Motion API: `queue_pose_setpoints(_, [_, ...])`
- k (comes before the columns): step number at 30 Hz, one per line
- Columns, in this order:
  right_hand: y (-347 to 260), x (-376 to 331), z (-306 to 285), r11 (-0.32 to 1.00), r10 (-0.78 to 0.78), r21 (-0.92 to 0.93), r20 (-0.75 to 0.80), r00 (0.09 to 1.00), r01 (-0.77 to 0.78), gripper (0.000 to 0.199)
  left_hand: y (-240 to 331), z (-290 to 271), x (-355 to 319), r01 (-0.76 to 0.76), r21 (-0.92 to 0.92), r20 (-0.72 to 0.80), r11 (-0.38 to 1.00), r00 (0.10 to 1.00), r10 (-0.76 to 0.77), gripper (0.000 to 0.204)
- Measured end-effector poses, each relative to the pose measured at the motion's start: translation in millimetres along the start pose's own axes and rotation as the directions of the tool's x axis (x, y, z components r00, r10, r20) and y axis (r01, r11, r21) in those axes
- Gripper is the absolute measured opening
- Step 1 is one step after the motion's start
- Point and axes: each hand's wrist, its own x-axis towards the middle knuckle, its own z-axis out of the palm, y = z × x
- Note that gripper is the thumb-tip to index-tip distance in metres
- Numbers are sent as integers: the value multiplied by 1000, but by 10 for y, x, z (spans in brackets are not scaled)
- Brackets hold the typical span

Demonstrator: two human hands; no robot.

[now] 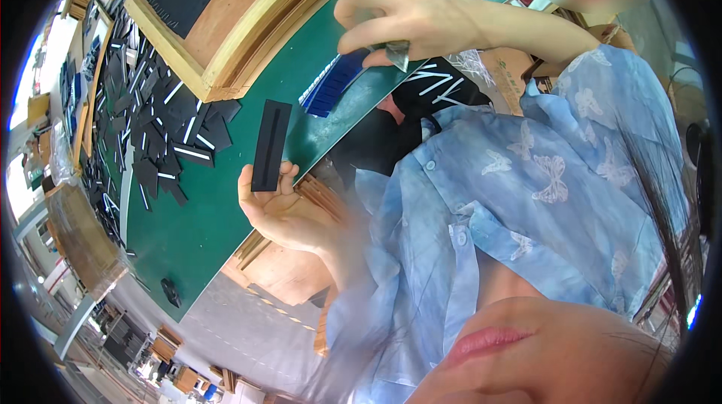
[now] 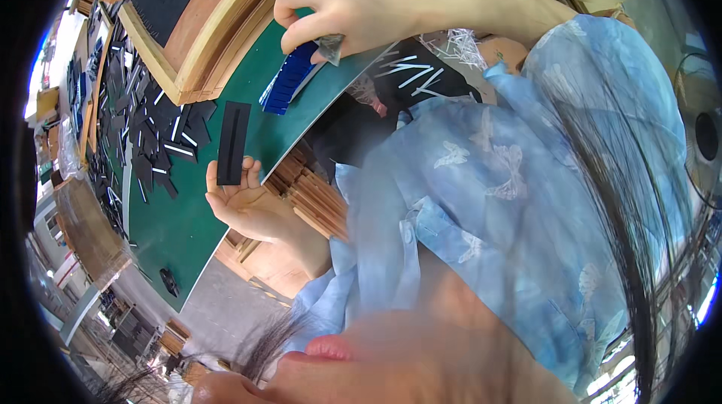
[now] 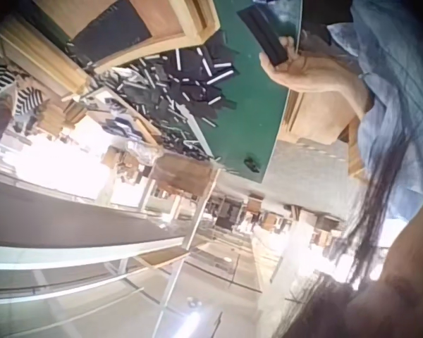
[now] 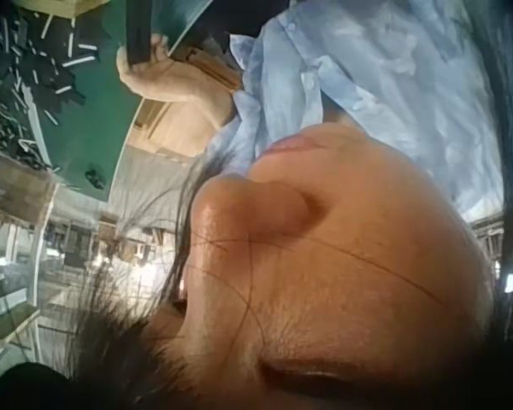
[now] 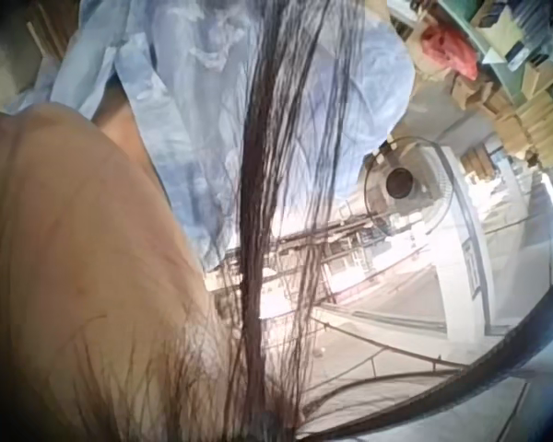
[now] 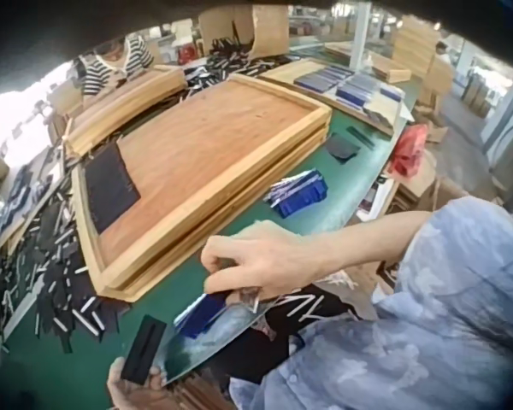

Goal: Assembling small black plastic components into a blue slotted holder on a factory workbench.

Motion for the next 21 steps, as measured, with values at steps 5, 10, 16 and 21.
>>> queue_pose_setpoints(5, [-131,187,-239,956,-293,-63,-83,953,288,34,46,25,18,15,-3,74,1000,997,-15,56])
queue_pose_setpoints(10, [-242,272,-219,961,-100,255,-47,994,109,36,146,315,-102,158,-45,221,986,965,-144,69])
queue_pose_setpoints(16, [-256,186,-250,925,50,378,-6,999,-44,37,107,313,-108,166,-59,348,984,928,-136,72])
queue_pose_setpoints(21, [-260,158,-292,889,61,456,-61,996,-26,36,97,311,-114,167,-64,352,984,926,-134,72])
